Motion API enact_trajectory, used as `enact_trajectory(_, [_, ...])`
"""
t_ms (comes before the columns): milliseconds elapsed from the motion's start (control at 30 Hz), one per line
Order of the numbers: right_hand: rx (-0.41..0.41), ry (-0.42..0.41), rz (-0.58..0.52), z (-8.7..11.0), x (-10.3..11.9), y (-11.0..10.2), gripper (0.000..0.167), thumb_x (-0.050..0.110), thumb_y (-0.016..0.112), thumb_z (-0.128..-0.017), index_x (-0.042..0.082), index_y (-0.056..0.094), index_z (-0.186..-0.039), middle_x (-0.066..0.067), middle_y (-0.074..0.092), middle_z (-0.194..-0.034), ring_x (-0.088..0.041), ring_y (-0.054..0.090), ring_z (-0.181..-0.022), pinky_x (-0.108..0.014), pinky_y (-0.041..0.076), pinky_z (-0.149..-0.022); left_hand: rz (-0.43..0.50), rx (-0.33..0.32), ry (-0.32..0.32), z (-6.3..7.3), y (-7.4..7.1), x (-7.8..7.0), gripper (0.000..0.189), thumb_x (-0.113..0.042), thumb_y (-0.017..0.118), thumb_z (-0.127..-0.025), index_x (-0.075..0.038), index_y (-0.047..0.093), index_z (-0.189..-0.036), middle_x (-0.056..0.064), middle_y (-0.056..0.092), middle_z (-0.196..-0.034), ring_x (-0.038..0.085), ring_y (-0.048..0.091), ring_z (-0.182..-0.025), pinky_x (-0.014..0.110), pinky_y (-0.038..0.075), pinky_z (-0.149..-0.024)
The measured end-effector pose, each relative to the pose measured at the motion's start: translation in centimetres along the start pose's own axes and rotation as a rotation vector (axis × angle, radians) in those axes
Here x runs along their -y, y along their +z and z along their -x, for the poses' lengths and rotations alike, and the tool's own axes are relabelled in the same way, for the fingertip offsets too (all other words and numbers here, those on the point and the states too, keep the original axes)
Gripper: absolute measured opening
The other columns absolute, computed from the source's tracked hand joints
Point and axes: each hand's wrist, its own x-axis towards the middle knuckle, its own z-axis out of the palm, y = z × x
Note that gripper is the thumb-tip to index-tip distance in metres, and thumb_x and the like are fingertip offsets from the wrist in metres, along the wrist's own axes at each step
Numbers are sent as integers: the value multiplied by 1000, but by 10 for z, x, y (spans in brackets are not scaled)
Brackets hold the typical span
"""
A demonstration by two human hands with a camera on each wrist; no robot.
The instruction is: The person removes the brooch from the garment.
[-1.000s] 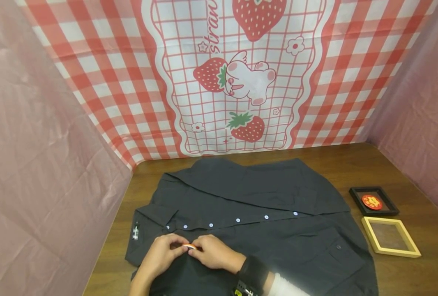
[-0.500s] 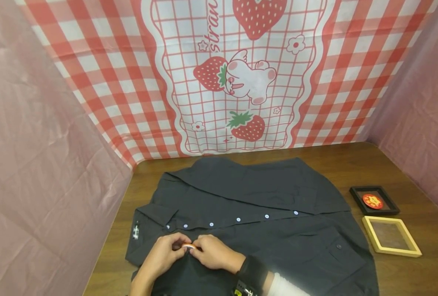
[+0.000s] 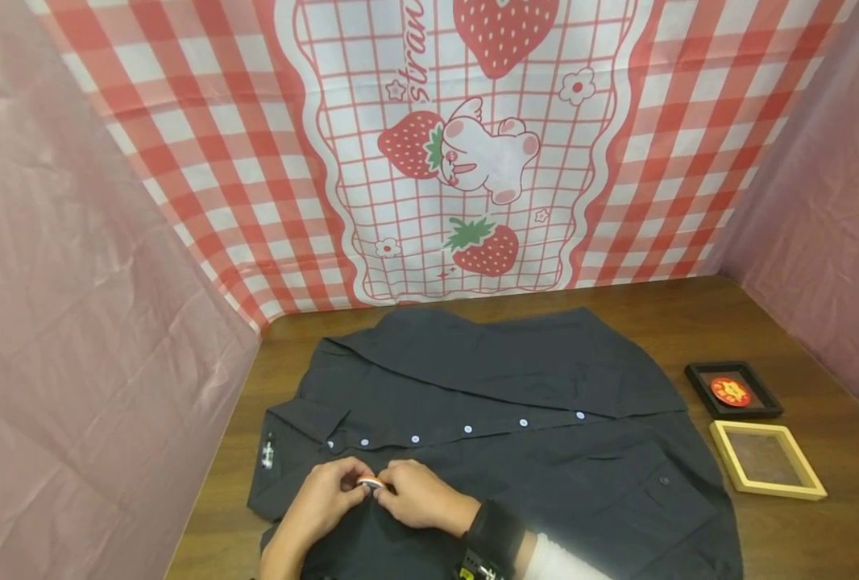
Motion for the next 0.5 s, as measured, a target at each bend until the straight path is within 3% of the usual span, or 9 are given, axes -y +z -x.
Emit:
enact_trajectory(133, [-26, 13, 9, -1, 1, 1, 26, 25, 66, -90, 17, 60, -66, 13, 40, -59, 2, 33, -52, -14, 27, -48, 16, -4, 0, 1, 0, 1, 9, -6, 75, -80, -11, 70, -83, -2, 72, -82, -3, 60, -71, 18, 51, -64])
enact_trajectory(333, [-64, 6, 42, -2, 4, 1, 31, 25, 68, -89, 19, 54, -61, 13, 40, -57, 1, 33, -50, -14, 26, -46, 38, -15, -5, 4, -4, 2, 11, -24, 71, -86, -13, 75, -88, -3, 75, -88, 3, 66, -81, 21, 53, -70])
enact_trajectory(500, [-85, 5, 50, -5, 3, 3, 33, 19, 66, -86, 18, 49, -58, 13, 36, -56, 1, 30, -48, -13, 23, -45, -5, -32, 30, 3, -5, 0, 13, -27, 70, -86, -16, 76, -87, -5, 75, -88, 4, 66, -83, 24, 53, -73])
